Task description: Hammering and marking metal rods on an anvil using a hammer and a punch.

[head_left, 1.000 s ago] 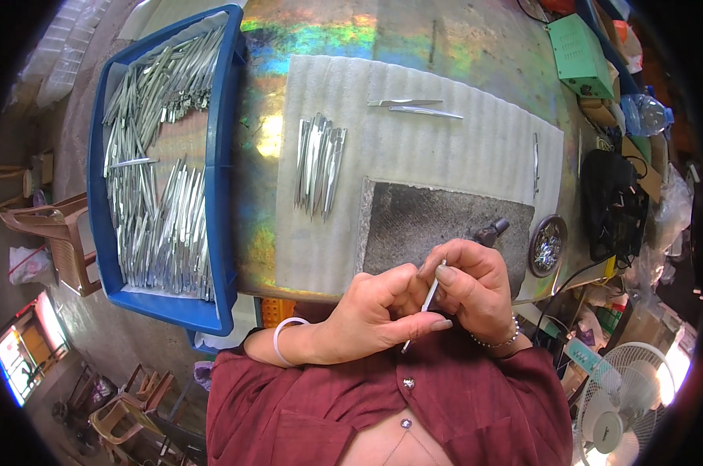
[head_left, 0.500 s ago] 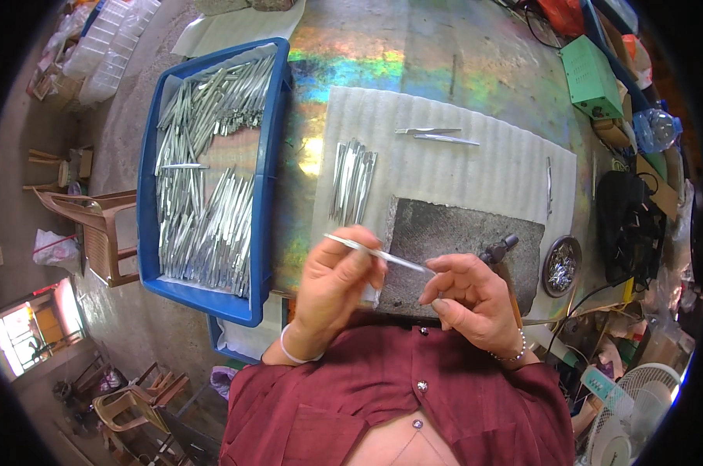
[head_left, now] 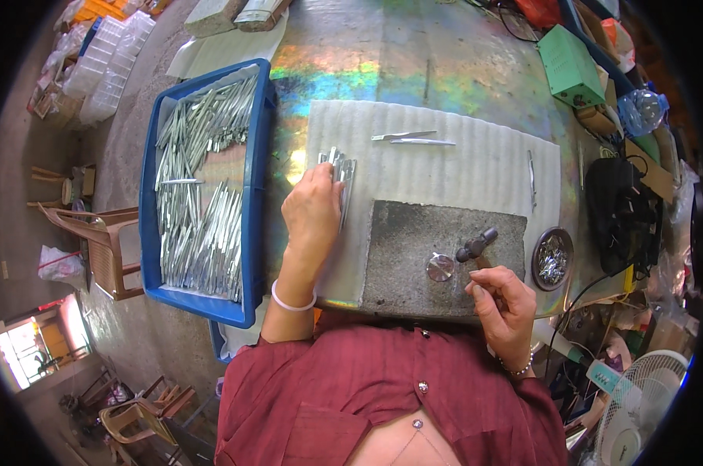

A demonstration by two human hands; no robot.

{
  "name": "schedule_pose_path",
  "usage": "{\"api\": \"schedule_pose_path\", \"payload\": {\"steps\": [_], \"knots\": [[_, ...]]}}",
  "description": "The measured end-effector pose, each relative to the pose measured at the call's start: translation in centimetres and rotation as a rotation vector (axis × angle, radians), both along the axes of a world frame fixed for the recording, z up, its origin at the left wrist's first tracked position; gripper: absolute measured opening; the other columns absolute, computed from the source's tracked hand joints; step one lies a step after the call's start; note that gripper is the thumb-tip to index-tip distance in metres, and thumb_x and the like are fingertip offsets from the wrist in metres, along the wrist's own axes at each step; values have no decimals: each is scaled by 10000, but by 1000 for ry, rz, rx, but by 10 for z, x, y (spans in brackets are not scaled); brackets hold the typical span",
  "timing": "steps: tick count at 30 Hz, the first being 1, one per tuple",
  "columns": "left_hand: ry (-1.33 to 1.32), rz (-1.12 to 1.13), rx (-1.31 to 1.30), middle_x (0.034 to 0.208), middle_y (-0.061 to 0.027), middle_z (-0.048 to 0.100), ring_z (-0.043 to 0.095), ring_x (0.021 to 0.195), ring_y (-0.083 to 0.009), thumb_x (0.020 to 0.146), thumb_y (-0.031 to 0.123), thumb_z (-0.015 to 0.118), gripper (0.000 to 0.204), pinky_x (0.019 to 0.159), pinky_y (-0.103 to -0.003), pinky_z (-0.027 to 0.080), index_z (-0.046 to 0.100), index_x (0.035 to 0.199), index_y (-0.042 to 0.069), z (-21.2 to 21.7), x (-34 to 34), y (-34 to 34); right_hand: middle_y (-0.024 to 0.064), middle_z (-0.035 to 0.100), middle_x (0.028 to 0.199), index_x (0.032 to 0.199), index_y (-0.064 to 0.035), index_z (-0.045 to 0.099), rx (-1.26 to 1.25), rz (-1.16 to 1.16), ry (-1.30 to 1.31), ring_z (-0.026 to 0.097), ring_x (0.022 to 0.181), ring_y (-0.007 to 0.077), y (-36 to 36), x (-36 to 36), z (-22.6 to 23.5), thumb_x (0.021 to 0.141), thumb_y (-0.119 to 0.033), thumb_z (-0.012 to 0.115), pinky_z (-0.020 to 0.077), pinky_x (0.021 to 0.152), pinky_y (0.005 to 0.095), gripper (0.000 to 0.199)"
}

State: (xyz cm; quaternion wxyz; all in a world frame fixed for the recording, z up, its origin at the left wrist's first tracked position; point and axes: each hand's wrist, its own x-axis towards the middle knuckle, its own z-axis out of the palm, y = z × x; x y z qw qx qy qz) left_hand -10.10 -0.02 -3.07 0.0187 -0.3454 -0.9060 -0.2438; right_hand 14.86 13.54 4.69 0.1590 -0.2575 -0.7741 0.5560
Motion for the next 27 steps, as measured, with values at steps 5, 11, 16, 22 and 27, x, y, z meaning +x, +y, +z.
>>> {"api": "schedule_pose_path", "payload": {"steps": [5,11,16,22,27], "knots": [[-41,44,47,872,-143,598,604,753,-341,813,134,628,190,630,-413,472,589,976,43,11,-1,3,84,581,773,943,28,593,112,-64,-30,533,612,115,8,6,-1,815,31,597,409,553,220,128],[-132,-73,200,876,-144,576,590,777,-336,802,104,620,150,665,-405,463,631,947,68,31,-13,28,158,575,920,1011,20,565,395,-76,-58,576,794,264,18,10,-11,798,5,597,464,726,335,216],[-89,-162,77,904,-156,578,577,858,-336,775,108,636,170,739,-405,457,618,935,54,2,-37,71,178,523,1075,1119,6,507,585,30,-198,515,980,337,12,11,-13,742,1,610,426,846,402,391],[-139,-305,-120,894,-181,585,564,901,-359,764,126,633,142,779,-420,451,573,843,24,-19,-60,88,170,497,1082,1131,-1,477,716,46,-344,501,970,340,7,12,-16,694,23,577,436,820,405,450],[-138,-305,-104,812,-165,619,599,789,-336,770,115,636,139,710,-387,472,576,830,6,9,-64,75,181,519,994,1133,3,455,528,-5,-358,541,888,346,10,10,-15,732,43,531,450,799,380,410]]}}
